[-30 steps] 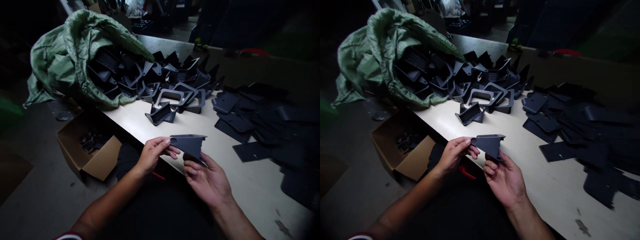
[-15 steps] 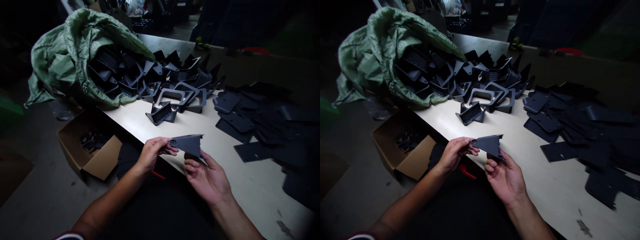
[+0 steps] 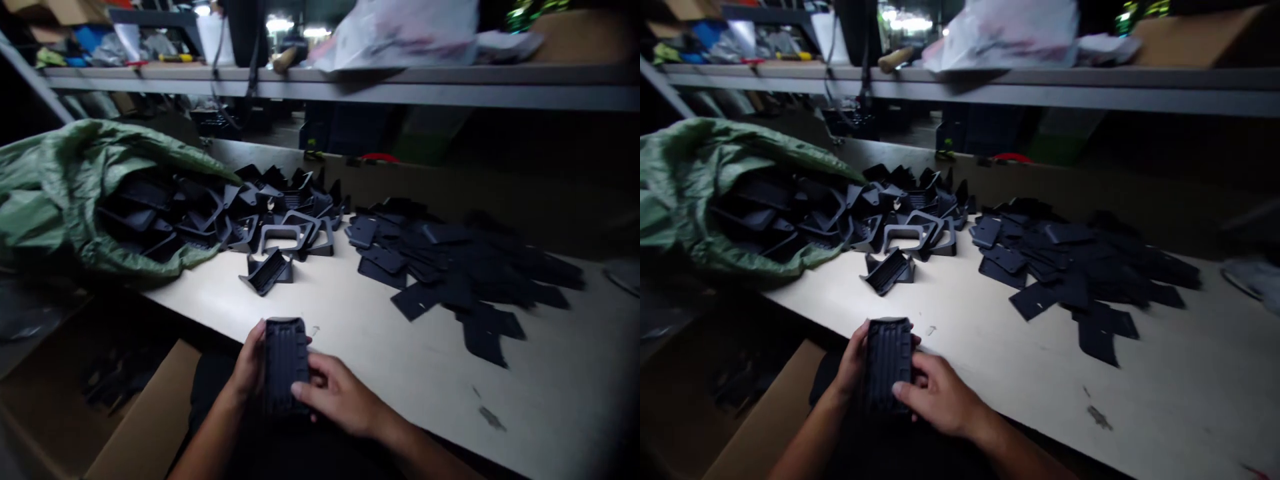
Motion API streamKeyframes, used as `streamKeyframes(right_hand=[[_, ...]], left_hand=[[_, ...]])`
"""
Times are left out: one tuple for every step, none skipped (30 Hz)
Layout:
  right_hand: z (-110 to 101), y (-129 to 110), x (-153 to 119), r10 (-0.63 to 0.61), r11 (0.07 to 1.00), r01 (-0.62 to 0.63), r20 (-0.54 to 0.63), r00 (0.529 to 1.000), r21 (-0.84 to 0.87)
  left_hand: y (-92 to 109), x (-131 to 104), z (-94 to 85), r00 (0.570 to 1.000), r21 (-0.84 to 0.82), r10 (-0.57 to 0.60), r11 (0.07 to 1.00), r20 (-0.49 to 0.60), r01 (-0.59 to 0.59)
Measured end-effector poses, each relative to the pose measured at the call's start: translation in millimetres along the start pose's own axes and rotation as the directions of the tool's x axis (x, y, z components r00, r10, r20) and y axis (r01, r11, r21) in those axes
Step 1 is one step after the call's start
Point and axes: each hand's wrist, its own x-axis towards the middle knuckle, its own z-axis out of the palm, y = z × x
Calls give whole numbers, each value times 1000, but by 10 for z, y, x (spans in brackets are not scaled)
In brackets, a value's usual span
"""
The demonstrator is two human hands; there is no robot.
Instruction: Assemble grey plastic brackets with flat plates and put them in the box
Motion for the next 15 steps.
streamKeyframes(right_hand=[[8,34,20,0,999,0,9,1000,-47],[9,70,37,-1,997,2,10,1000,-83],[3,104,51,-1,995,2,9,1000,-102],[-12,135,58,2,995,0,14,1000,-96],[-40,158,60,-6,997,8,26,1000,-82],[-84,171,56,-33,995,36,37,999,-90],[-147,173,47,-81,983,86,34,996,-162],[-235,161,34,-144,947,141,11,990,-287],[-348,137,17,-217,881,182,-31,976,-437],[-489,103,-5,-293,791,189,-89,952,-582],[-658,61,-33,-365,701,157,-162,917,-696],[-853,17,-68,-420,654,105,-245,874,-750],[-1069,-25,-113,-467,632,53,-325,823,-774],[-1301,-63,-168,-506,618,-1,-399,765,-786],[-1541,-92,-232,-542,603,-54,-458,705,-796]], left_hand=[[-26,-27,26,999,-81,-36,996,33,39],[-51,-60,52,997,-136,-55,989,54,62],[-72,-94,77,996,-170,-57,983,63,67],[-88,-126,100,996,-188,-63,979,63,73],[-99,-154,121,996,-199,-76,976,56,85],[-103,-176,140,995,-206,-90,974,43,97],[-99,-190,156,995,-211,-98,972,22,100],[-89,-194,168,995,-211,-99,973,-7,95],[-72,-189,178,995,-202,-92,976,-44,81],[-50,-173,185,993,-185,-80,981,-87,62],[-25,-146,189,989,-162,-66,986,-132,44],[0,-109,192,982,-136,-64,990,-178,40],[23,-63,195,972,-108,-75,993,-225,51],[43,-7,199,959,-76,-91,994,-270,73],[58,56,203,944,-39,-111,994,-312,104]])
